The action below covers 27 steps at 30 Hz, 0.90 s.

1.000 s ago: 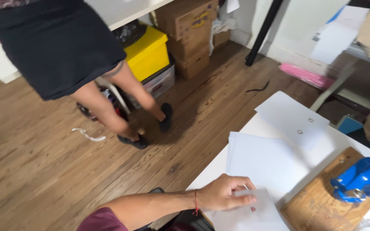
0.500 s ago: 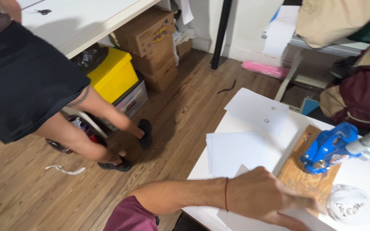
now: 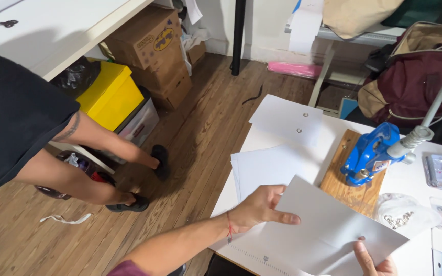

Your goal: Using a manual press to punch holes in sheets of material on a workshop table

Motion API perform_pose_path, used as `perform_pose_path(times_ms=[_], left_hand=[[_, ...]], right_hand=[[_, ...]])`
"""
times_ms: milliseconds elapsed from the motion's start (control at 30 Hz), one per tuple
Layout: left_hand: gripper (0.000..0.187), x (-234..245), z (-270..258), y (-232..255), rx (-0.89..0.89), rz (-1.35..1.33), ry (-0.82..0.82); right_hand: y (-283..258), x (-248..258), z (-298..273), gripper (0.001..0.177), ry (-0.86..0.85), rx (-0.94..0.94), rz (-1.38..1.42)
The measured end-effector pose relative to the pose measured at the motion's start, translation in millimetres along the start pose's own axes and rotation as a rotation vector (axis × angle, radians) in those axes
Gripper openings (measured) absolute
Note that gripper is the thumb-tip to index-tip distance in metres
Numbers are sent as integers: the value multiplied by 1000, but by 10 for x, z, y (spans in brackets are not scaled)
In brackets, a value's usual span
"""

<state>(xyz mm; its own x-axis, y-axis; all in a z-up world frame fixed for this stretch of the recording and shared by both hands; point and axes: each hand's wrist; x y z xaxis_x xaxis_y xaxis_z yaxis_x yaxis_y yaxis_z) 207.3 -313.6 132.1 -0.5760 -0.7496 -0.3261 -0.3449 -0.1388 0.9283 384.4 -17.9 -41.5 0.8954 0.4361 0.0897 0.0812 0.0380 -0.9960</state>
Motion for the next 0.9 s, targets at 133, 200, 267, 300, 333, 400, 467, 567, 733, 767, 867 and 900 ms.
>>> perform_pose_path(times_ms=[133, 200, 267, 300, 333, 400, 467, 567, 733, 767, 867, 900], left_hand=[[31, 193, 144, -383, -151, 47, 134], [25, 213, 165, -409, -111, 3, 200], [30, 199, 174, -441, -125, 67, 226], [36, 185, 183, -464, -131, 132, 244], [36, 185, 203, -478, -134, 129, 250], [34, 178, 224, -521, -172, 266, 296], [36, 192, 250, -526, -184, 251, 304], [31, 195, 256, -500, -221, 221, 312], [28, 191, 228, -482, -268, 141, 306], [27, 171, 234, -490, -317, 112, 321], [30, 145, 203, -464, -359, 93, 326], [32, 158, 198, -438, -380, 110, 352]], right_hand=[[474, -52, 119, 33, 85, -326, 182], [542, -112, 324, 32, -51, -591, 63], [662, -119, 209, 28, -110, -568, 193], [725, -107, 151, 27, -161, -549, 325], [989, -96, 332, 27, -167, -548, 322], [1515, -60, 690, 44, -87, -649, -126], [685, -234, 207, 41, -120, -588, 140], [215, -252, -316, 45, -128, -207, 429], [-1498, -532, -733, 49, -108, -850, 369], [-1169, -435, -632, 41, -150, -760, 519], [-794, -321, -530, 28, -134, -554, 672], [-765, -346, -496, 23, -118, -445, 677]])
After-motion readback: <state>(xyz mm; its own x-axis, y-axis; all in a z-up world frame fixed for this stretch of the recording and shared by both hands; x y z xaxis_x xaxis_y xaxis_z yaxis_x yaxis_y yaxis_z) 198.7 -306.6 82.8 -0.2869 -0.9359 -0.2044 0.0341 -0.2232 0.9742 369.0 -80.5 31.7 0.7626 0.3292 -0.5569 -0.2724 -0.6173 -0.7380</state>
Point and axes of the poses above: each hand's wrist, its own z-axis towards the middle knuckle, its own x-axis out of the back of the hand, y = z × x, and after that the axes turned 15 degrees about y, right-handed
